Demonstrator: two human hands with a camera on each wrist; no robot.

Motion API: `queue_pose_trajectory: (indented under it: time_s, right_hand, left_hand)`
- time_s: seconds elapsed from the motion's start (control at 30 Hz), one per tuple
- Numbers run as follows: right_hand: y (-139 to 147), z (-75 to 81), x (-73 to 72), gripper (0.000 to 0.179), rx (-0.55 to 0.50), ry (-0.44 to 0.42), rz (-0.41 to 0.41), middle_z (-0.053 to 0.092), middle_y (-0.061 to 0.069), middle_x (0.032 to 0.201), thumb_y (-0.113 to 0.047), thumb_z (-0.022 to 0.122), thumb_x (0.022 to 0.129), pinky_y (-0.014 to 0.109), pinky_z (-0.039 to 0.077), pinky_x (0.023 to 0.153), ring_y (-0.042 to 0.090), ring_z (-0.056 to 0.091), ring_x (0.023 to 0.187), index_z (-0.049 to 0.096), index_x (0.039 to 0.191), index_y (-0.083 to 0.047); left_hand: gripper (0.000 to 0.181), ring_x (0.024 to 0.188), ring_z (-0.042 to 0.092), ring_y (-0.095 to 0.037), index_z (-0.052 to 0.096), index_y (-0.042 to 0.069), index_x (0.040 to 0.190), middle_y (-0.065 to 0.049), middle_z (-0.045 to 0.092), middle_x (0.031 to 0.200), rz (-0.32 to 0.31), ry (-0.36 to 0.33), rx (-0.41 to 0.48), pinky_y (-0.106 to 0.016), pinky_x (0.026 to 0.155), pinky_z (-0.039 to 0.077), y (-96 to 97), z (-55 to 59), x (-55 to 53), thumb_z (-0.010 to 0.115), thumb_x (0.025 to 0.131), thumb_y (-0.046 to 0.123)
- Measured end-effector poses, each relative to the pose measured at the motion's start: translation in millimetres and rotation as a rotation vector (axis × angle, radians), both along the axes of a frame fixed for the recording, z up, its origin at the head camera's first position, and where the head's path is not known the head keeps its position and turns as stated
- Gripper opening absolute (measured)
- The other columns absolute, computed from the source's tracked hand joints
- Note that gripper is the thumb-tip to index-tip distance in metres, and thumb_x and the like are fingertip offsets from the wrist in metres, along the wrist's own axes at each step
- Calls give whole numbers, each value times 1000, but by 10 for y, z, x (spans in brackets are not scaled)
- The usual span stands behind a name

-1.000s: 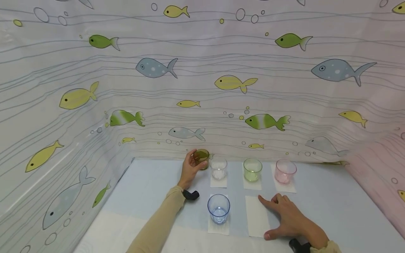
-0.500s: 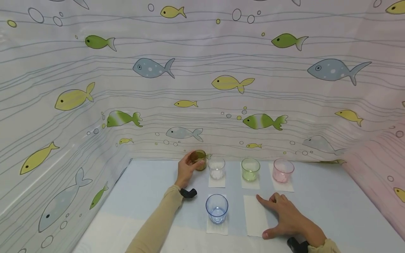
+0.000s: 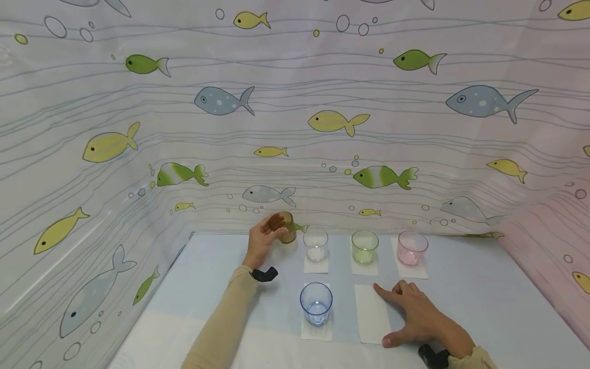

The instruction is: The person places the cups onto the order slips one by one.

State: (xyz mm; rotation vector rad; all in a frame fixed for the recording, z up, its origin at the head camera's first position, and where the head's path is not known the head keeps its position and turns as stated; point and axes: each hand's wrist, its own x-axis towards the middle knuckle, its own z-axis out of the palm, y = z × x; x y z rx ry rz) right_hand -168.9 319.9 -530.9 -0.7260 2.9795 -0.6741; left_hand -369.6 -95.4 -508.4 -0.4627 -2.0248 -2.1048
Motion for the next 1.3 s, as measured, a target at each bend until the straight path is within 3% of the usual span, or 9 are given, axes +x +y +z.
queue_pose_trajectory:
  time_s: [0.13, 0.33, 0.57, 0.67, 0.83, 1.07, 1.3]
  right_hand:
    - [8, -6, 6, 112, 1, 12, 2, 41, -11, 104, -72, 91, 65, 24, 32, 75, 3, 32, 94, 51, 159, -27]
    - [28, -17, 12, 113, 17, 20, -3, 42, -12, 105, -75, 90, 64, 24, 33, 75, 2, 32, 95, 51, 159, -28]
    - [23, -6, 25, 112, 21, 3, -3, 43, -10, 106, -74, 90, 65, 24, 34, 76, 3, 33, 95, 51, 159, -27]
    - [24, -3, 18, 112, 18, -2, -7, 42, -10, 105, -74, 90, 65, 24, 33, 75, 3, 33, 94, 51, 159, -27]
    - [20, -19, -7, 112, 6, 2, -7, 42, -10, 105, -75, 89, 65, 24, 32, 75, 4, 32, 94, 52, 158, -27]
    - [3, -7, 0, 111, 10, -24, -12, 42, -9, 105, -72, 91, 65, 24, 32, 76, 5, 32, 94, 52, 158, -27]
    - [-5, 8, 9, 111, 19, -65, -32, 43, -7, 105, -71, 92, 64, 25, 32, 76, 8, 34, 94, 53, 158, -25]
  left_hand:
    - [59, 128, 67, -42, 64, 3, 143, -23, 70, 136, -30, 39, 14, -22, 98, 60, -26, 197, 72, 87, 88, 7]
    - [60, 124, 68, -39, 64, 1, 143, -28, 68, 136, -109, 87, 84, -27, 97, 62, 81, 461, 245, 87, 88, 8]
    - [69, 124, 67, -45, 64, 1, 143, -29, 66, 138, -226, 137, 111, -33, 102, 62, 336, 667, 573, 92, 84, 24]
    - [69, 124, 69, -39, 63, -1, 142, -31, 64, 139, -283, 148, 123, -34, 104, 61, 473, 728, 730, 92, 84, 23]
    - [73, 122, 70, -26, 60, -8, 142, -38, 60, 138, -389, 173, 170, -40, 105, 60, 688, 797, 956, 93, 83, 21]
    - [70, 129, 62, -52, 59, -5, 145, -36, 61, 140, -467, 221, 129, -50, 109, 57, 916, 789, 1220, 90, 86, 18]
    - [64, 131, 62, -48, 61, 0, 145, -32, 64, 138, -492, 178, 75, -45, 110, 57, 1112, 748, 1430, 87, 88, 9]
